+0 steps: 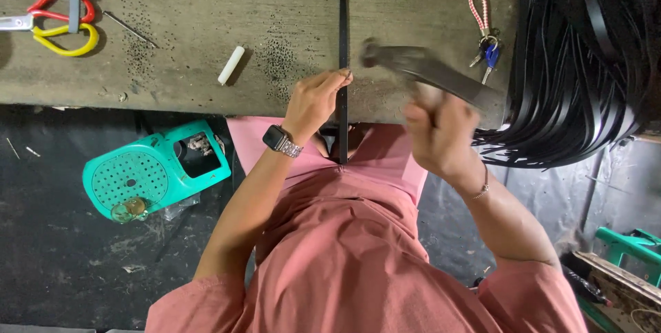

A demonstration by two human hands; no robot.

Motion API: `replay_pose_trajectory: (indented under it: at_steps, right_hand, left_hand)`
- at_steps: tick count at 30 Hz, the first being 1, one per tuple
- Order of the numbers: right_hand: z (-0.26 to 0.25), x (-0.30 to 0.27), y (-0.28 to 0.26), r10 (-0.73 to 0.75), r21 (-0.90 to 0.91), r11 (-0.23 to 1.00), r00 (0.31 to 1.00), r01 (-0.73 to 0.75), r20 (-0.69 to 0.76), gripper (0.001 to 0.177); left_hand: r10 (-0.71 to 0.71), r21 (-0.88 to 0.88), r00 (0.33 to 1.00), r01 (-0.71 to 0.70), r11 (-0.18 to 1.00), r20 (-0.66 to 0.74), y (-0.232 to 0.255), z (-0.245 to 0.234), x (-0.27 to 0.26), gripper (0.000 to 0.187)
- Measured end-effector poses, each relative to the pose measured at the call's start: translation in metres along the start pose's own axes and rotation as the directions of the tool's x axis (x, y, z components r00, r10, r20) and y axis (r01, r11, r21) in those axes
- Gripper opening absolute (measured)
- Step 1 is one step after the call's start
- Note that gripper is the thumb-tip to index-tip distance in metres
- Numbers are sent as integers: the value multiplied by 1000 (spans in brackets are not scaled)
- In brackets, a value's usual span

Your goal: Punching a series of holes into a long leather strap using a hand punch and a hammer on a workbench.

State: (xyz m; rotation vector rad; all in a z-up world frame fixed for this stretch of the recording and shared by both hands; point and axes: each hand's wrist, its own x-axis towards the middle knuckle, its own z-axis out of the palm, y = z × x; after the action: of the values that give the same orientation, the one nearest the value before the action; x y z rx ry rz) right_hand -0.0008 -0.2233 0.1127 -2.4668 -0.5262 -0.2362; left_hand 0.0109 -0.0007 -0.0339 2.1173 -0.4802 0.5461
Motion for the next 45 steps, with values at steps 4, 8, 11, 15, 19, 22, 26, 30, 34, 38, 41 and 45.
replay_pose_trajectory:
  at_steps: [4, 8, 11, 15, 19, 22, 26, 30, 34, 38, 41, 45]
  right_hand:
    - [5, -2, -9, 30, -66, 998, 977, -16, 213, 39]
    - [23, -5, 21, 97, 74, 992, 995, -100, 34, 47]
    - [20, 3, 34, 169, -272, 944, 982, -187, -87, 41]
    - [38, 6, 64, -52, -657, 746, 974, -109, -221, 44]
    - [59, 6, 61, 15, -662, 741, 989, -109, -146, 43]
    - [92, 0, 60, -68, -452, 891, 996, 39, -49, 42]
    - [108, 11, 44, -208, -115, 967, 965, 228, 161, 63]
    - [106, 10, 38, -201, -125, 968, 970, 218, 135, 61]
    - [100, 4, 30, -202, -87, 974, 975, 210, 94, 51]
    - [94, 0, 22, -204, -68, 975, 974, 211, 104, 51]
    - [97, -1, 26, -208, -64, 975, 973, 214, 97, 53]
    - [97, -1, 27, -185, -39, 981, 978, 189, 93, 57]
  left_hand:
    - [19, 109, 999, -22, 994, 27, -8, 4, -8, 11]
    - [30, 35, 1000, -29, 999, -8, -3, 1, -2, 9]
    - [12, 20, 999, -12, 1000, -39, 8, -4, 7, 9]
    - [33, -4, 999, -33, 999, -23, 10, -6, 9, 11]
    - [-11, -30, 999, 10, 1000, -33, 14, -10, 11, 8]
    - [-36, -51, 999, 36, 998, -3, 17, -13, 11, 11]
    - [-66, -58, 998, 67, 996, 25, 5, -5, 6, 11]
    - [-128, -199, 991, 131, 971, 24, 15, -19, 22, 11]
    - [-370, -592, 928, 277, 757, -38, 14, -26, 32, 24]
    - [-347, -508, 936, 276, 816, -48, 24, -30, 34, 17]
    - [-336, -470, 941, 284, 836, -29, 20, -29, 31, 15]
    - [-313, -404, 948, 263, 876, -61, 18, -24, 28, 13]
